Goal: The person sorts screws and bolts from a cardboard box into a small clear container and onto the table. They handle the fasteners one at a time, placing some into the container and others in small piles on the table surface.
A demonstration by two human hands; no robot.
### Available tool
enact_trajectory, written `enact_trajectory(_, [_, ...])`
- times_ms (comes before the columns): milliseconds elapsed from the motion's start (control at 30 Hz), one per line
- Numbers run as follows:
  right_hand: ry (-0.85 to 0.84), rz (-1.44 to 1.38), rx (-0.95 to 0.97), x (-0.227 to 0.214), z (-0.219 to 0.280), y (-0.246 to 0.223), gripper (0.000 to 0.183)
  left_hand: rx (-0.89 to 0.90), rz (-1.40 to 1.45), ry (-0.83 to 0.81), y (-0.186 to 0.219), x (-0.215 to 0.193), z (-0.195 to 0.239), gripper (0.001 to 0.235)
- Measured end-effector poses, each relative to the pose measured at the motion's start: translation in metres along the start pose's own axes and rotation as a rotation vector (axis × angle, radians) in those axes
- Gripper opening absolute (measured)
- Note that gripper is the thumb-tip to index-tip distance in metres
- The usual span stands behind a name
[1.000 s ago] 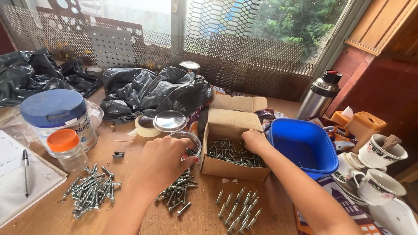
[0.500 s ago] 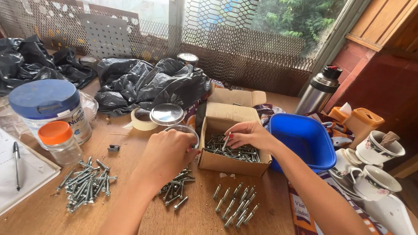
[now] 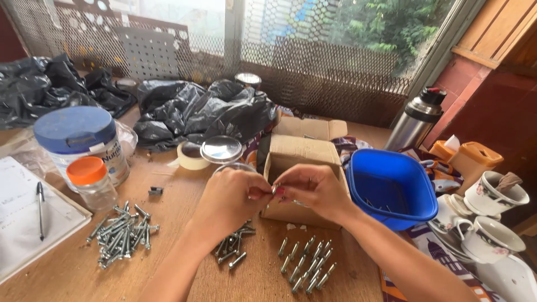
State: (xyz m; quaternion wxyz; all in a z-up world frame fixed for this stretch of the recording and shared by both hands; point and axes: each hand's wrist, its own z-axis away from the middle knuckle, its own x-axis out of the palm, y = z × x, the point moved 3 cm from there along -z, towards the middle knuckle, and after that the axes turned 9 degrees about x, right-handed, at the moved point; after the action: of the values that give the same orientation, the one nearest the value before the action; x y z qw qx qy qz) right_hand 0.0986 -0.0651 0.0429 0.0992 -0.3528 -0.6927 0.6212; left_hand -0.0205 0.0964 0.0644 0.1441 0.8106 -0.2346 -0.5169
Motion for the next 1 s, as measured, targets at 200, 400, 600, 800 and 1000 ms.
enact_trajectory(200, [-0.024,0.154,-0.096,0.024,0.016,-0.034,0.013,-0.168,0.111,-0.055,-0.011,-0.001,0.026,0.014])
enact_trajectory(400, [0.210,0.710,-0.240,-0.015,-0.010,-0.010,0.020,-0.408,-0.529,-0.135,-0.129,-0.013,0.079,0.017])
enact_trajectory(600, [0.171,0.643,0.200,-0.050,-0.040,0.044,0.016,-0.689,-0.733,-0.166,-0.237,-0.020,0.145,0.019])
enact_trajectory(800, [0.155,0.615,0.422,-0.071,-0.046,0.077,0.014,-0.793,-0.642,-0.269,-0.259,-0.014,0.153,0.021])
enact_trajectory(1000, [0.123,0.808,0.320,-0.085,-0.012,0.074,0.019,-0.695,-0.795,-0.193,-0.244,-0.015,0.148,0.026])
